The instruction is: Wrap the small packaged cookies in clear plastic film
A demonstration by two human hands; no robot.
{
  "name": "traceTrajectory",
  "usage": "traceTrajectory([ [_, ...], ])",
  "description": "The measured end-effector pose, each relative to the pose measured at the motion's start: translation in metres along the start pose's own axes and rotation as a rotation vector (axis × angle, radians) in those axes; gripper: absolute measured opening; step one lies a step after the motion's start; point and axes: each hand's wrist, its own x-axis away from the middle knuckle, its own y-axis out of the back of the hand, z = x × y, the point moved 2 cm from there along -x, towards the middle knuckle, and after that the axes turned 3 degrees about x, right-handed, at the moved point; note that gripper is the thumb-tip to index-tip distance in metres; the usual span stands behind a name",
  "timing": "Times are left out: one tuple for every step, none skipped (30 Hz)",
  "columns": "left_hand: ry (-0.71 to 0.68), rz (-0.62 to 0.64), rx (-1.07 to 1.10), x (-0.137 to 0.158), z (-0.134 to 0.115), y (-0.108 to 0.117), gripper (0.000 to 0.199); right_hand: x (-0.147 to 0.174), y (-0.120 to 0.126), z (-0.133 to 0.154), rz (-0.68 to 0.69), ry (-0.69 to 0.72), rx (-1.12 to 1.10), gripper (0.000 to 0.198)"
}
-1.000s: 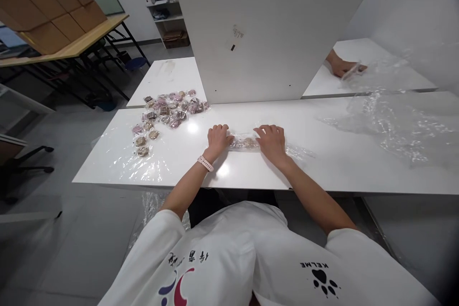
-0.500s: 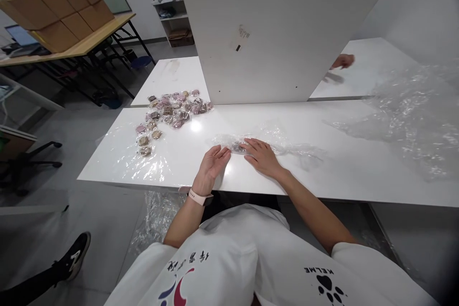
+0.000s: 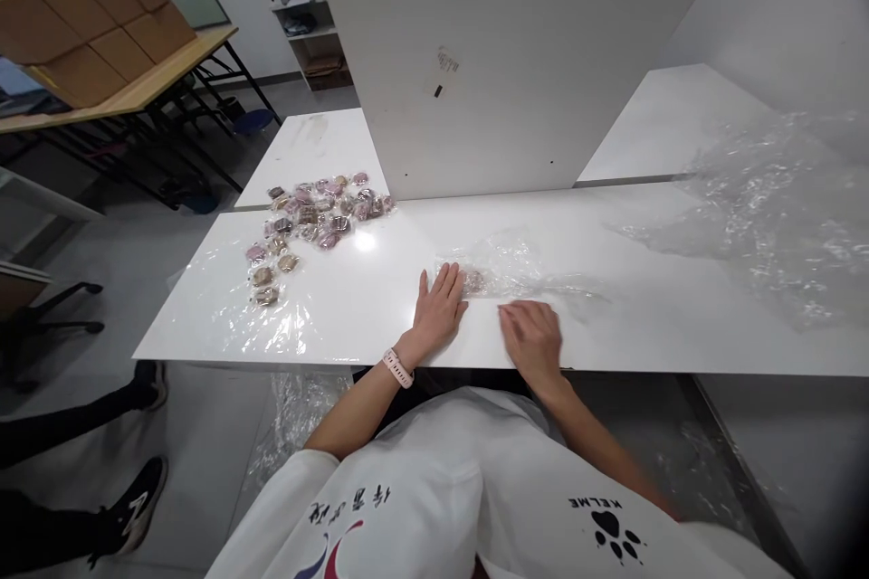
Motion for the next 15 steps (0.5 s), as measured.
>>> traceTrajectory([
  [-0.003,0.002,-0.003,0.000,0.000,0.000,0.053,0.010,0.007,-0.006,-0.049,-0.089,0.039,0.039],
  [-0.004,0.000,-0.001,-0.001,0.001,0.001,0.053,0.016,0.012,-0.012,-0.078,-0.154,0.067,0.039],
  [-0.003,-0.003,0.003,-0.003,0.001,0.001,0.053,0.017,0.015,-0.018,-0.087,-0.198,0.075,0.039],
  [-0.002,-0.008,0.009,-0.004,0.001,0.001,0.053,0.013,0.016,-0.025,-0.081,-0.237,0.054,0.040],
  [-0.001,-0.015,0.012,-0.006,0.002,0.000,0.052,0.003,0.014,-0.032,-0.066,-0.290,0.002,0.042],
  [-0.004,-0.022,0.011,-0.007,0.002,0.000,0.051,-0.010,0.011,-0.039,-0.048,-0.367,-0.079,0.044],
  [-0.009,-0.028,0.005,-0.008,0.002,-0.001,0.050,-0.027,0.007,-0.045,-0.034,-0.464,-0.185,0.046],
  [-0.015,-0.033,-0.005,-0.009,0.003,-0.002,0.048,-0.045,0.002,-0.051,-0.026,-0.572,-0.308,0.046],
  [-0.021,-0.040,-0.018,-0.009,0.003,-0.003,0.047,-0.064,-0.003,-0.057,-0.022,-0.683,-0.437,0.044],
  [-0.026,-0.046,-0.030,-0.008,0.004,-0.003,0.047,-0.081,-0.006,-0.063,-0.020,-0.784,-0.561,0.040],
  [-0.028,-0.050,-0.039,-0.008,0.005,-0.004,0.047,-0.096,-0.008,-0.068,-0.024,-0.871,-0.669,0.036],
  [-0.027,-0.054,-0.044,-0.007,0.006,-0.004,0.047,-0.107,-0.009,-0.075,-0.041,-0.943,-0.756,0.031],
  [-0.025,-0.056,-0.046,-0.007,0.006,-0.005,0.048,-0.114,-0.007,-0.081,-0.070,-0.999,-0.821,0.029],
  [-0.023,-0.054,-0.046,-0.006,0.007,-0.005,0.049,-0.116,-0.004,-0.089,-0.114,-1.036,-0.865,0.028],
  [-0.020,-0.050,-0.046,-0.006,0.007,-0.006,0.051,-0.112,0.002,-0.096,-0.169,-1.051,-0.890,0.028],
])
